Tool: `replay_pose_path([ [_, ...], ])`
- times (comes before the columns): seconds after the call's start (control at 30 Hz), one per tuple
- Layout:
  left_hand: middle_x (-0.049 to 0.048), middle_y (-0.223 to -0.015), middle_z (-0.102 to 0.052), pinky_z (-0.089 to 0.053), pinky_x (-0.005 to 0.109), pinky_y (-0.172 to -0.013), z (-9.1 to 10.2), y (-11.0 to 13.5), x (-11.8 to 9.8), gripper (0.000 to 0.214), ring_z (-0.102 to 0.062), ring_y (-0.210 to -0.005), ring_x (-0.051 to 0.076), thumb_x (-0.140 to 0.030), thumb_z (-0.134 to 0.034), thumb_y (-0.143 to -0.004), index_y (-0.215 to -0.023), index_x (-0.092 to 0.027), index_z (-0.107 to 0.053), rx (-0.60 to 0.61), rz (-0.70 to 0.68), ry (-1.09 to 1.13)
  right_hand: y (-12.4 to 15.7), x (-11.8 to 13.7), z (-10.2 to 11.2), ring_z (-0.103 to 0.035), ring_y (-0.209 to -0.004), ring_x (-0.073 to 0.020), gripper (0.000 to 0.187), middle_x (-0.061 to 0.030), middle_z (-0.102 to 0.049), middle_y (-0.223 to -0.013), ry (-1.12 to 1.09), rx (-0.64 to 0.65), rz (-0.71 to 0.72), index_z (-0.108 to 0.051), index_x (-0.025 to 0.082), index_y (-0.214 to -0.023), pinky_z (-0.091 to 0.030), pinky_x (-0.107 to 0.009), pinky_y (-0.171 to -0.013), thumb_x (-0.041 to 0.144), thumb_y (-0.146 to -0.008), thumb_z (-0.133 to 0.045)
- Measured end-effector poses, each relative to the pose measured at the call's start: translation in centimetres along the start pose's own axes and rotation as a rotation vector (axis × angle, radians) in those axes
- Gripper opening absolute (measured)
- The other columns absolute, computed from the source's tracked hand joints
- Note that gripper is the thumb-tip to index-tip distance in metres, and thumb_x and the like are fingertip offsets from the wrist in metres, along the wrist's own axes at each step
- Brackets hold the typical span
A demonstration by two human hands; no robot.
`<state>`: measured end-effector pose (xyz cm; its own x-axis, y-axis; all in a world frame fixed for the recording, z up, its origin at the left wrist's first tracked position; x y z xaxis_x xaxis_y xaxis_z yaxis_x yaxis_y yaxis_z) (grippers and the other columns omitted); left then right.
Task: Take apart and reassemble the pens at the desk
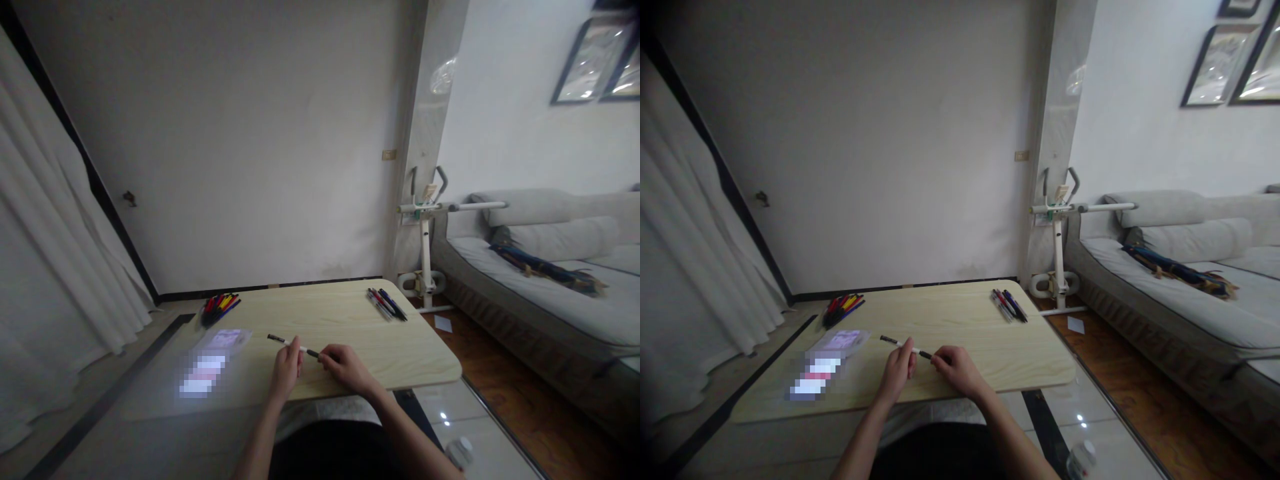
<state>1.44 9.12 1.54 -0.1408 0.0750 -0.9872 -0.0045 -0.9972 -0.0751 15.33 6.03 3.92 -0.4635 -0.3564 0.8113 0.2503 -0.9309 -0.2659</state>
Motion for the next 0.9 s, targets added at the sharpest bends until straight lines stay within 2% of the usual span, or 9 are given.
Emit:
replay_pose_path([
  [0.5,-0.0058,-0.034,-0.031,-0.026,0.021,-0.036,-0.02,-0.2,0.5,0.051,-0.033,-0.032,0.008,-0.061,-0.038,-0.072,-0.044,-0.019,-0.037,0.01,-0.004,0.015,0.03,-0.12,0.19,-0.053,-0.064,-0.0128,0.019,-0.0025,-0.063,-0.072,-0.023,-0.033,-0.015,-0.063,0.014,-0.077,-0.039,-0.021,-0.058,0.028,-0.076,-0.05],
  [0.9,-0.0054,-0.033,-0.031,-0.026,0.021,-0.038,-0.14,-0.07,0.07,0.051,-0.033,-0.033,0.009,-0.06,-0.036,-0.074,-0.043,-0.019,-0.036,0.026,-0.02,0.002,-0.04,-0.93,0.11,-0.052,-0.063,-0.0118,0.014,-0.0012,-0.062,-0.069,-0.055,-0.066,-0.02,-0.062,0.014,-0.076,-0.038,-0.021,-0.057,0.026,-0.073,-0.054],
])
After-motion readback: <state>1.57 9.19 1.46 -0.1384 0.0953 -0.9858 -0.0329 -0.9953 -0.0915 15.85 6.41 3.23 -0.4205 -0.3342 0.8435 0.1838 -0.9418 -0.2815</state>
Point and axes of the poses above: each hand's wrist, its own y-axis away from the middle knuckle, its own z-axis out of the back of the hand, x = y × z, the point moved 8 cm from there along -y, towards the middle knuckle
